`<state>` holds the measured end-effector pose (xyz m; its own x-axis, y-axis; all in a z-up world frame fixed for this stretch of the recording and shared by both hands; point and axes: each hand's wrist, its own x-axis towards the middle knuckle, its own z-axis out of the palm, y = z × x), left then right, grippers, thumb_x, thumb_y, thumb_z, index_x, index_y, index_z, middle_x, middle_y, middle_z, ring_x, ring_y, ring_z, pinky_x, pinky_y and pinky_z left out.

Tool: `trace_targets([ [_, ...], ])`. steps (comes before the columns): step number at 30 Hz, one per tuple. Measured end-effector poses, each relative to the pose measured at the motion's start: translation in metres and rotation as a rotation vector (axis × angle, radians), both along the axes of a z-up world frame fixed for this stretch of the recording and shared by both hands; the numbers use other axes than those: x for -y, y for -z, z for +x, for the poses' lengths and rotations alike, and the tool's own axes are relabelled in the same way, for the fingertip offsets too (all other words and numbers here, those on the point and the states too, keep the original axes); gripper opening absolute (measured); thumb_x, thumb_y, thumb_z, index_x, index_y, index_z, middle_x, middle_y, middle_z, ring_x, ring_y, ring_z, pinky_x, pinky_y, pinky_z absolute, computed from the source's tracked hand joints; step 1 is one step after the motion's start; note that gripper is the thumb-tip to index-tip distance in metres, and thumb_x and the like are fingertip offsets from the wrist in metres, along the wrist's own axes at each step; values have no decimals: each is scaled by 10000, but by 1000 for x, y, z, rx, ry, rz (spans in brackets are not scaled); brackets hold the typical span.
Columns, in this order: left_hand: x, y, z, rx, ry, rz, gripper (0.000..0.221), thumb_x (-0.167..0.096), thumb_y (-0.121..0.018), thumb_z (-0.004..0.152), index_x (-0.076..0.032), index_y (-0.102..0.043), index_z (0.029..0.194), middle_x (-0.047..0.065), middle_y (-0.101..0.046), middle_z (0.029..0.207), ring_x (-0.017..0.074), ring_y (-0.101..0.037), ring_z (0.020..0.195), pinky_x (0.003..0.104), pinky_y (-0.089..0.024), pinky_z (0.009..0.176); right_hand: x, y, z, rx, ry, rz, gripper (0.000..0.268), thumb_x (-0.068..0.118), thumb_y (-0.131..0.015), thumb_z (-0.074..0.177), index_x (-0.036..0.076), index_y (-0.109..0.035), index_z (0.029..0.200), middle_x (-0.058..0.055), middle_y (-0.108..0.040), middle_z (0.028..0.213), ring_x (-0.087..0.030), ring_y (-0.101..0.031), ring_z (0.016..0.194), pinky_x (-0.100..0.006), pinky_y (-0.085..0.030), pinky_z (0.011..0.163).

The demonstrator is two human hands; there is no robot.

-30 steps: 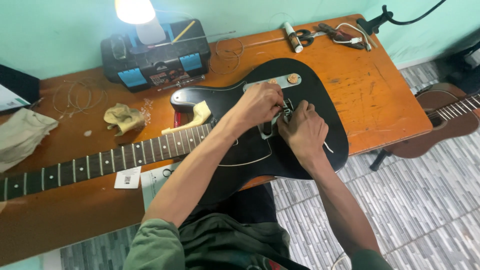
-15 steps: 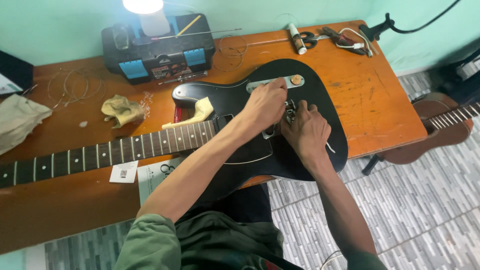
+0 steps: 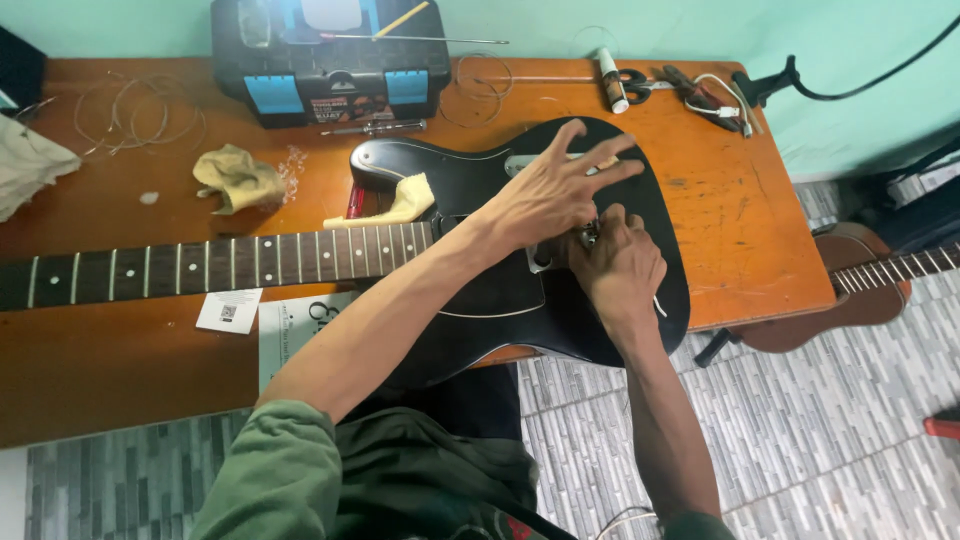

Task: Adjusting the bridge saddles of an electric guitar using a screwdriver to set intonation or height.

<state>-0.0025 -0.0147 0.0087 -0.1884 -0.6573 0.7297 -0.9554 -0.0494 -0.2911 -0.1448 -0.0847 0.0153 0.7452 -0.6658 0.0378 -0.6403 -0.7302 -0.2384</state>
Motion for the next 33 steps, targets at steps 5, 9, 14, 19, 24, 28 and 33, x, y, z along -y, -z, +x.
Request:
trace_targets([
  [5,-13,-6,-3,-20,-35,90,294,168,-636,730,-108,-735,738,16,-548,1489,257,-291,1482,561,-371,1013,3,8,5,-5,37,24,335,388,-596,937,71,-559,1037,-177,-604,1006,-472,-693,923,-582,-541,739],
  [9,-13,-3,-3,-385,-41,193,141,-122,-877,698,-216,-775,671,7,-532,1467,292,-245,1486,620,-399,992,6,13,1,-5,14,-15,378,417,-572,981,52,-558,1080,-180,-600,980,-464,-687,900,-568,-538,734],
  [14,10,37,17,-723,-90,213,134,-237,-911,694,-260,-784,659,-12,-543,1332,313,-314,1436,659,-402,919,-2,-10,1,-56,5,62,430,459,-576,957,60,-582,1118,-202,-619,1026,-472,-676,974,-593,-531,772],
  [19,17,55,33,-956,-75,283,121,-352,-902,752,-349,-787,711,-55,-514,1362,326,-318,1456,713,-391,920,-7,-33,-1,-113,45,161,476,465,-556,991,89,-580,1283,-224,-613,1164,-439,-663,1104,-586,-532,867],
  [24,17,59,33,-951,-61,290,95,-324,-885,777,-294,-797,757,-1,-518,1310,352,-327,1426,739,-371,931,39,-17,-10,162,-386,-132,144,110,-690,962,103,-692,1106,-167,-637,964,-453,-686,888,-533,-548,710],
  [28,15,54,32,-946,-64,286,88,-305,-882,783,-252,-813,792,35,-541,1288,373,-350,1407,757,-366,926,53,-9,7,73,-505,-186,126,127,-666,938,112,-702,1059,-116,-632,876,-392,-687,814,-472,-545,653],
  [33,17,54,35,-977,-51,375,95,-197,-882,776,-250,-815,819,40,-554,1297,369,-367,1418,767,-375,937,68,-10,14,-49,-540,-208,113,118,-633,888,166,-707,959,-65,-612,771,-354,-690,764,-466,-535,645],
])
